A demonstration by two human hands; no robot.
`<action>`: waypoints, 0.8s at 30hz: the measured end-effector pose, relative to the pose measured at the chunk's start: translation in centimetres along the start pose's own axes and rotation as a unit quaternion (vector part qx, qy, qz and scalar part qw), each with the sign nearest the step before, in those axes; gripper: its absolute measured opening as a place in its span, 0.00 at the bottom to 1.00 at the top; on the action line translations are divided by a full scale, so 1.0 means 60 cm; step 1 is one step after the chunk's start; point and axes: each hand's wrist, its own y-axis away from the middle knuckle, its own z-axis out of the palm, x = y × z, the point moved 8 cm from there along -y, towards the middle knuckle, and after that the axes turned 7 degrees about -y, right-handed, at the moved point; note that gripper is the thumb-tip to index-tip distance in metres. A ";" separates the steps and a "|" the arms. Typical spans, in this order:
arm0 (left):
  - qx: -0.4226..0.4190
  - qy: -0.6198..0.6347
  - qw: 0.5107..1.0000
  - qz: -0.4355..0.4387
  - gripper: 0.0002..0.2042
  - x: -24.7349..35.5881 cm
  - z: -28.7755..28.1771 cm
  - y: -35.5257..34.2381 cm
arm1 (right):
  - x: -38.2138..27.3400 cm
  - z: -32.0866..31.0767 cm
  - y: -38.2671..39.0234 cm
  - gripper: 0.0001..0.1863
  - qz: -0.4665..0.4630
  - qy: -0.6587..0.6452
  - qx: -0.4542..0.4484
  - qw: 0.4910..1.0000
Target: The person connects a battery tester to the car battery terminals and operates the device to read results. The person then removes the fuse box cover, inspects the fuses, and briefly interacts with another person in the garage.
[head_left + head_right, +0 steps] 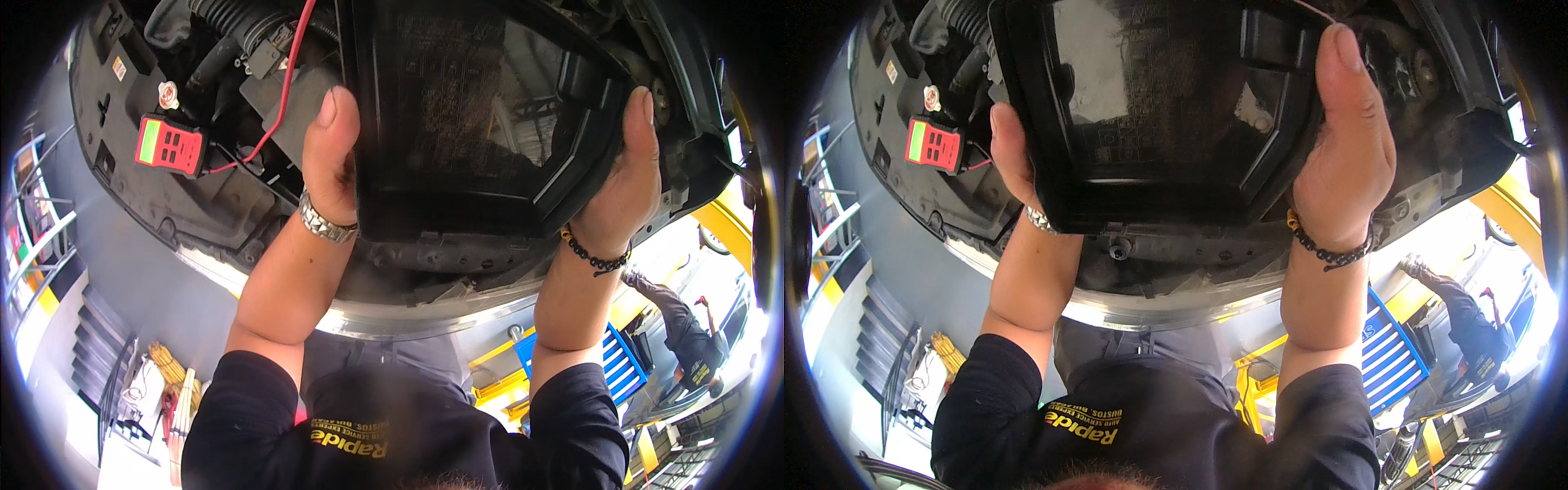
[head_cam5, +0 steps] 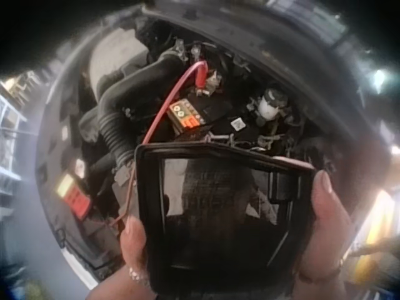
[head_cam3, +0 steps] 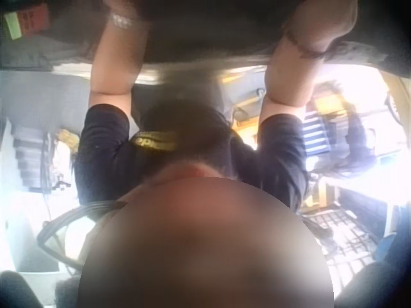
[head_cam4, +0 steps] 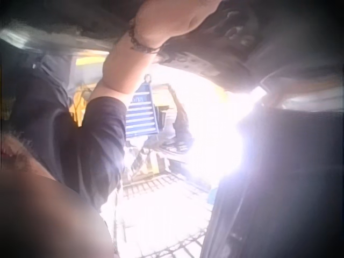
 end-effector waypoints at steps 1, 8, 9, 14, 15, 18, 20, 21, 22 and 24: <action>-0.019 0.029 0.999 0.006 0.41 0.002 0.003 -0.001 | -0.001 0.007 0.002 0.19 -0.024 0.031 -0.019 0.999; -0.021 0.044 0.999 0.024 0.39 0.007 0.001 0.004 | 0.001 0.004 0.007 0.18 0.010 0.004 -0.083 0.996; -0.001 0.034 0.999 0.026 0.38 0.007 -0.004 0.008 | 0.008 0.004 0.008 0.19 0.051 -0.048 -0.090 0.993; 0.086 -0.031 0.996 0.014 0.31 0.020 -0.032 0.025 | 0.006 0.010 0.006 0.19 0.042 -0.061 -0.099 0.992; 0.097 -0.045 0.994 0.017 0.30 0.023 -0.036 0.028 | 0.008 0.011 0.007 0.19 0.042 -0.059 -0.095 0.993; 0.123 -0.059 0.991 0.015 0.28 0.024 -0.040 0.033 | 0.006 0.023 0.008 0.18 0.049 -0.067 -0.118 0.990; 0.134 -0.078 0.988 0.008 0.28 0.023 -0.039 0.033 | 0.004 0.023 0.007 0.18 0.056 -0.061 -0.116 0.990; 0.138 -0.095 0.986 0.005 0.28 0.026 -0.040 0.029 | 0.004 0.024 0.007 0.18 0.065 -0.068 -0.117 0.989; 0.139 -0.094 0.986 0.005 0.28 0.024 -0.038 0.029 | 0.006 0.025 0.007 0.18 0.073 -0.075 -0.119 0.987; 0.139 -0.071 0.988 0.009 0.28 0.023 -0.033 0.028 | 0.001 0.031 0.006 0.18 0.047 -0.056 -0.147 0.986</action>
